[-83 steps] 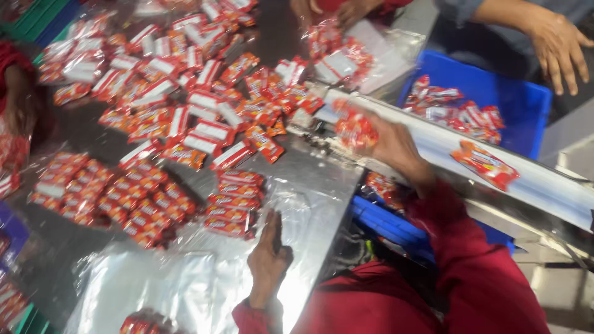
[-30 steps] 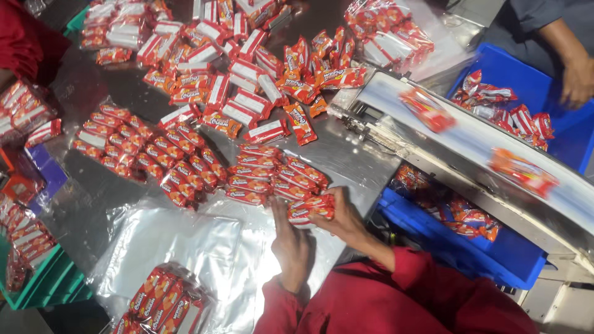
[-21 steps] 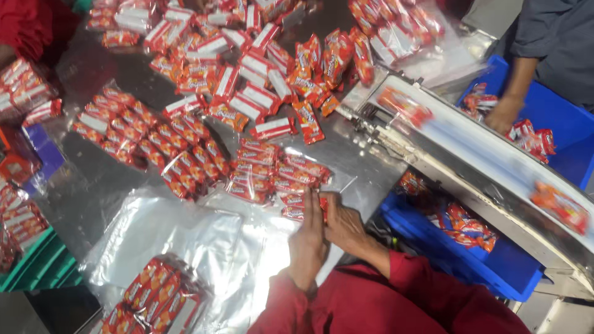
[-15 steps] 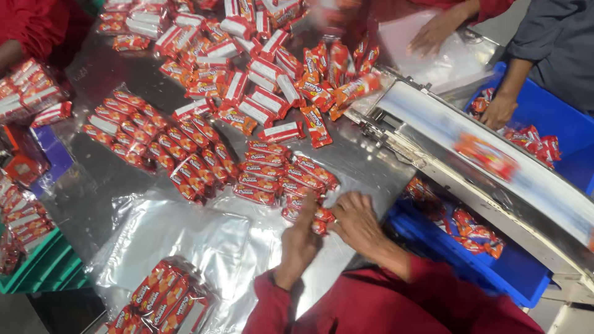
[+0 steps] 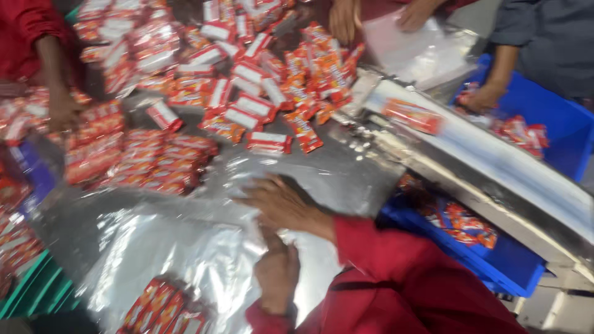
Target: The person places individually wrapped snack bars onto a moving conveyor belt. The bars are then transported to a blue bin where another worker collects them. The person repeatedly picks up bars from a pile and places them on the belt.
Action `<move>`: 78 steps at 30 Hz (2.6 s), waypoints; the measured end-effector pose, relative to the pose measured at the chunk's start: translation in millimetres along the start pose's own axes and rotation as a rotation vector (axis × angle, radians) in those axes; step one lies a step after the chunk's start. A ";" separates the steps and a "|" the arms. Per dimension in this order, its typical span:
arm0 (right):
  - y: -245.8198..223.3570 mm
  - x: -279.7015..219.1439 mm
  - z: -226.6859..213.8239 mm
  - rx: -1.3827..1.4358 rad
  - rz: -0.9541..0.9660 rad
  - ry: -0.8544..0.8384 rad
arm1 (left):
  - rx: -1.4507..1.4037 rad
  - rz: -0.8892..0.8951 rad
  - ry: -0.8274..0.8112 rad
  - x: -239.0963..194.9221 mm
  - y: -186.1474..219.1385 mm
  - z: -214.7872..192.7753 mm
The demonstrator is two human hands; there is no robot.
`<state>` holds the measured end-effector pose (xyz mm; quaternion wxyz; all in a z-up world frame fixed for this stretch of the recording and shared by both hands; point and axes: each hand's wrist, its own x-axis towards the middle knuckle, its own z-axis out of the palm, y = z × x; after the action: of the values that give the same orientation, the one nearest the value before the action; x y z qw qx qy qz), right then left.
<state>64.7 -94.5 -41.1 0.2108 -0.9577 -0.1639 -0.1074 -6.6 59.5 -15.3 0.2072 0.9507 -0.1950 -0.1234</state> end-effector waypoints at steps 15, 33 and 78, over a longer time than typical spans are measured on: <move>112.3 -250.2 -215.4 -0.581 0.619 0.802 | -0.388 0.380 0.122 37.5 42.6 23.8; 132.1 -182.4 -216.5 -0.396 0.629 0.542 | -0.169 0.542 0.073 40.2 90.9 51.6; -0.8 -107.7 -54.0 0.806 0.584 0.673 | -0.269 0.493 0.276 86.6 45.7 65.3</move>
<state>-42.4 -146.4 -22.5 0.6183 -0.7212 0.1539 -0.2719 35.6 -37.9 -66.1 0.3793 0.8465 -0.3718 0.0360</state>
